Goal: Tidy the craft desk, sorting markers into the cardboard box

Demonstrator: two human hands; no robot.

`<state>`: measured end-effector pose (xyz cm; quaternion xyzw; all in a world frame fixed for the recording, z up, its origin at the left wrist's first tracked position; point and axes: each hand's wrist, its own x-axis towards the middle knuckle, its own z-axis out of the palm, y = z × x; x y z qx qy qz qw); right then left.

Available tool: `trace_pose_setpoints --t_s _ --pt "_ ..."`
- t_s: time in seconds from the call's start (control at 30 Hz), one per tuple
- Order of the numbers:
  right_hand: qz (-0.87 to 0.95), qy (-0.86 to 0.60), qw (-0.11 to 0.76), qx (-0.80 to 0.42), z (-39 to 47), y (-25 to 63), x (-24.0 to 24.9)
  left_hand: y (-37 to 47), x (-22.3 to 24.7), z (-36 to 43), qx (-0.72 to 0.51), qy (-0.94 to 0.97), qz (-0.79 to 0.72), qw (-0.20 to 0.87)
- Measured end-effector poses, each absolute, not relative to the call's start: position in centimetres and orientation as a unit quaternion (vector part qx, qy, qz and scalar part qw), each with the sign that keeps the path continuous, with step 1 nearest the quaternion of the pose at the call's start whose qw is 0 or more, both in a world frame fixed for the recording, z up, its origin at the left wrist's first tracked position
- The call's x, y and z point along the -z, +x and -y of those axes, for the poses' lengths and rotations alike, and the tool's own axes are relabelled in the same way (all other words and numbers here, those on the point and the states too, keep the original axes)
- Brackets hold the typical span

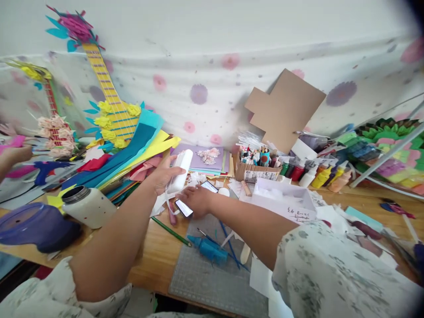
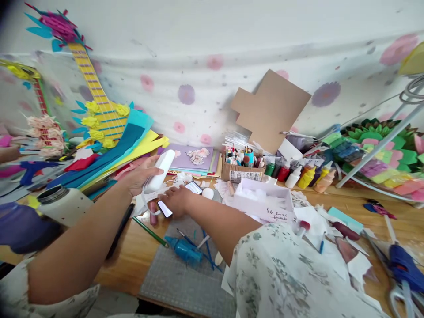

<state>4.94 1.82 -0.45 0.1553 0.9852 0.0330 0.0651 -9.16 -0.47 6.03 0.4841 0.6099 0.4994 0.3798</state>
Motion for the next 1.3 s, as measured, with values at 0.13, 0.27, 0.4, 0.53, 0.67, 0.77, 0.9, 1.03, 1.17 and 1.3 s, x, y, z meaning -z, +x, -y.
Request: trace_pose_setpoints --t_s 0.13,0.27,0.4,0.53,0.67,0.77,0.9,1.03,1.17,1.3 --pt "-0.992 0.105 0.026 -0.059 -2.4 4.5 0.7 -10.1 -7.3 -0.3 -0.484 0.5 -0.599 0.397" --pt "-0.992 0.055 0.015 -0.111 -4.1 6.4 -2.6 -11.3 -7.6 -3.6 -0.469 0.527 -0.628 0.329" --pt "-0.974 0.059 0.039 -0.218 -9.8 7.5 -5.9 -11.8 -5.9 -9.0 -0.383 0.548 -0.699 0.256" --pt "-0.946 0.095 0.087 -0.297 -16.6 7.2 -5.6 -11.5 -3.4 -14.0 -0.266 0.543 -0.768 0.21" --pt "-0.941 0.135 0.101 -0.292 -20.1 6.4 -3.3 -11.7 -1.6 -17.1 -0.202 0.543 -0.797 0.171" --pt "-0.944 0.205 0.073 -0.249 -19.6 6.2 -2.6 -12.1 -0.8 -17.5 -0.179 0.559 -0.799 0.131" --pt "-0.962 0.212 0.057 -0.164 -15.2 6.0 -2.7 -12.4 -1.3 -16.3 -0.16 0.59 -0.789 0.061" --pt "-0.963 0.228 0.12 -0.077 -10.8 5.5 -1.1 -12.1 -2.2 -14.3 -0.121 0.65 -0.749 0.039" --pt "-0.962 0.235 0.118 -0.077 -9.2 5.9 0.8 -11.5 -0.9 -11.2 -0.037 0.749 -0.651 0.116" --pt "-0.968 0.212 0.114 -0.066 -8.2 7.3 0.6 -10.7 1.4 -7.7 -0.008 0.808 -0.571 0.147"
